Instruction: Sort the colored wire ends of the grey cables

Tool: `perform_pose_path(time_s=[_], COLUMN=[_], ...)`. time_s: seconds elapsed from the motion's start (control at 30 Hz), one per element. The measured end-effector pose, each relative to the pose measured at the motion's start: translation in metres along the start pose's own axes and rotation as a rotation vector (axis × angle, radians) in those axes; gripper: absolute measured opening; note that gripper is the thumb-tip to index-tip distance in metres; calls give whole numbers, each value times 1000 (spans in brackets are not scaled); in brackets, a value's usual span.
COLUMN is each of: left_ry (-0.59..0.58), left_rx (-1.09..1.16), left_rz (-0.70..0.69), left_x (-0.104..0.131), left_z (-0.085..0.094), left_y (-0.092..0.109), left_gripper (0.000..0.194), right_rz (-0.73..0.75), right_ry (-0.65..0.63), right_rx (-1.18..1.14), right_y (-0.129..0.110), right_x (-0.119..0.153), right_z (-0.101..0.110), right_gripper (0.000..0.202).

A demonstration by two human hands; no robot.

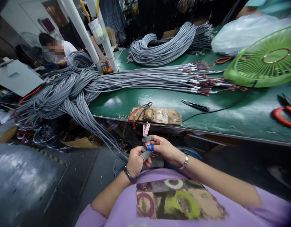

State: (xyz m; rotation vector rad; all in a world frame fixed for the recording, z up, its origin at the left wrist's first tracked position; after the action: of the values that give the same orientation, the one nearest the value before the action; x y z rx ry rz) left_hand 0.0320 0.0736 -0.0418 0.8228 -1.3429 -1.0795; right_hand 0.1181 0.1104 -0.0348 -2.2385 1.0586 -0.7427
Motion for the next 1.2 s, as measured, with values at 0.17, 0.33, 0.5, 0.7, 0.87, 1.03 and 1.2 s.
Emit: perform_pose_path(time_s=[0.17,0.33,0.5,0.7,0.87,1.03,1.2], left_ry=[91,101,117,75,52,204,176], left_rx=[107,182,177,159,35,13,55], left_rz=[4,40,52,39,9,97,25], left_x=[-1,-4,-4,-4,-9,-9,-4], left_z=[9,11,11,3,4,31,25], left_y=[-2,-6,-8,2,4,-20,-11], left_gripper=[28,26,29,34,38,37,31], right_rz=[39,88,116,87,27,224,117], right_ry=[-22,14,25,-15,-1,70,161], right_rx=[69,76,72,-136,-266,-330,-133], right_y=[-10,-12,-16,-6,-3,-53,-41], right_x=[0,-2,-1,3,7,18,13], right_z=[-5,1,2,-7,-7,13,24], right_gripper=[35,37,39,36,31,24,32])
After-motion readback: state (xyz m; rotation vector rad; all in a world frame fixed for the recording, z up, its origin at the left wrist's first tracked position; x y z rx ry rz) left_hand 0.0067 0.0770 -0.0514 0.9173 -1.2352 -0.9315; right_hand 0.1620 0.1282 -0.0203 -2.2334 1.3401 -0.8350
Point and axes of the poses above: each hand's wrist, its own x-axis away from the middle knuckle, its own z-axis out of the back of the hand, y = z × x, the point moved 9 cm from there along -x, towards the middle knuckle, and after that the axes turned 14 degrees about -x, right-handed, at the moved point
